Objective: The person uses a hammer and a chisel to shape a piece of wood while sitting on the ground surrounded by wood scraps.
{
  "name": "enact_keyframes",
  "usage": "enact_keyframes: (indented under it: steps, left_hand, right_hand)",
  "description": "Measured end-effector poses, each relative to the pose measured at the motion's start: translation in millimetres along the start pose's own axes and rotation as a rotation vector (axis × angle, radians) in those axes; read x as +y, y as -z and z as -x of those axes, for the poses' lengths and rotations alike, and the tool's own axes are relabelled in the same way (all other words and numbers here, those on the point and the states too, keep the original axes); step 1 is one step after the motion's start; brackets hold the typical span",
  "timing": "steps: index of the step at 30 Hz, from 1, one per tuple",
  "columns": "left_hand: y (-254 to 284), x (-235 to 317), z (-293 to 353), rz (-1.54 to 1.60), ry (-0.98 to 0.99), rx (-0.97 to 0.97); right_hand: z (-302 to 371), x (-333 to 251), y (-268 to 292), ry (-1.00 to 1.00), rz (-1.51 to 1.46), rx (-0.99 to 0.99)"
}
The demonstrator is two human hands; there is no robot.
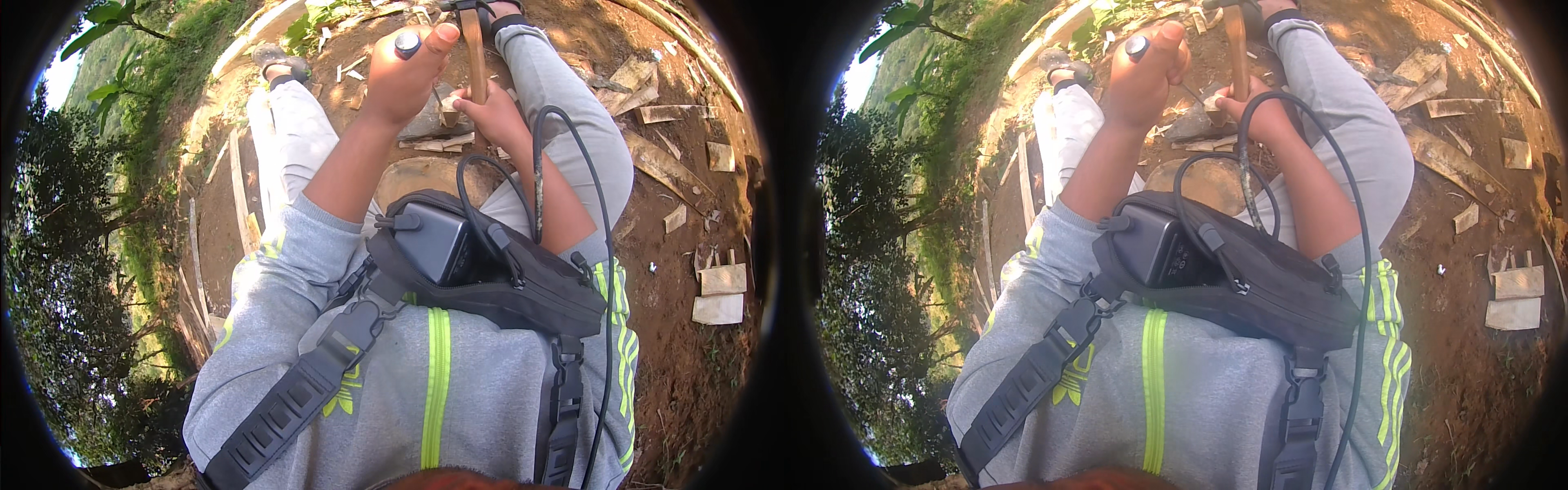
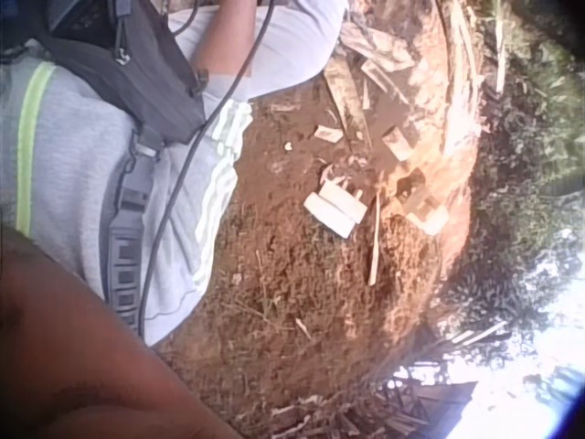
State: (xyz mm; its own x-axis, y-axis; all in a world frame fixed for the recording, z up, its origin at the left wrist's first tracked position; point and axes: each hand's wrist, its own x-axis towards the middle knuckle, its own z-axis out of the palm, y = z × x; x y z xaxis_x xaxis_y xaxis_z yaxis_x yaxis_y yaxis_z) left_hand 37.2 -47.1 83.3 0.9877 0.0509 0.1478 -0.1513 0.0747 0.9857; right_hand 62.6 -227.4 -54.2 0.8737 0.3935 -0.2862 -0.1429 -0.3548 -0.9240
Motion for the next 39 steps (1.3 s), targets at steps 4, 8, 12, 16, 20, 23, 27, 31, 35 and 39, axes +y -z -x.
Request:
enact_keyframes:
  steps: [4, 8, 12, 16, 20, 23, 27, 31, 35, 39]
  left_hand:
    - [-1.4, -2.1, -1.0, 0.023, 0.000, -0.034]
    - [0.1, -3.9, -3.0, 0.003, 0.029, -0.068]
    - [-1.6, -3.5, -4.1, -0.019, 0.075, -0.073]
    - [-1.7, -3.5, -7.3, -0.024, 0.082, -0.087]
    - [-2.8, -4.9, -12.9, 0.003, 0.125, -0.091]
    - [-5.6, -7.4, -13.6, -0.049, 0.118, -0.059]
    - [-12.0, -13.6, -15.6, -0.136, 0.094, -0.010]
    - [-18.6, -11.1, -22.6, -0.311, 0.078, -0.033]
    - [-23.6, -7.2, -29.0, -0.216, 0.079, -0.037]
    - [-20.4, -6.6, -29.9, -0.242, 0.085, 0.025]
  right_hand:
    - [-1.1, 2.5, 0.1, -0.007, 0.025, -0.002]
    - [-1.1, 3.7, -0.3, 0.015, 0.041, 0.007]
    - [-1.1, 4.7, -0.3, -0.010, 0.011, -0.003]
    - [-1.9, 5.1, 0.2, 0.019, 0.028, -0.002]
    - [1.3, -0.9, 0.6, 0.016, 0.017, -0.006]
    - [1.2, -1.4, 1.1, 0.003, 0.023, -0.014]
    - [0.1, -0.6, 0.8, 0.021, 0.029, -0.013]
    - [3.7, -7.7, 3.6, -0.037, 0.056, -0.023]
    - [2.5, -5.0, 4.1, -0.024, 0.041, -0.026]
    - [-1.9, -0.2, 2.9, 0.010, 0.031, -0.046]
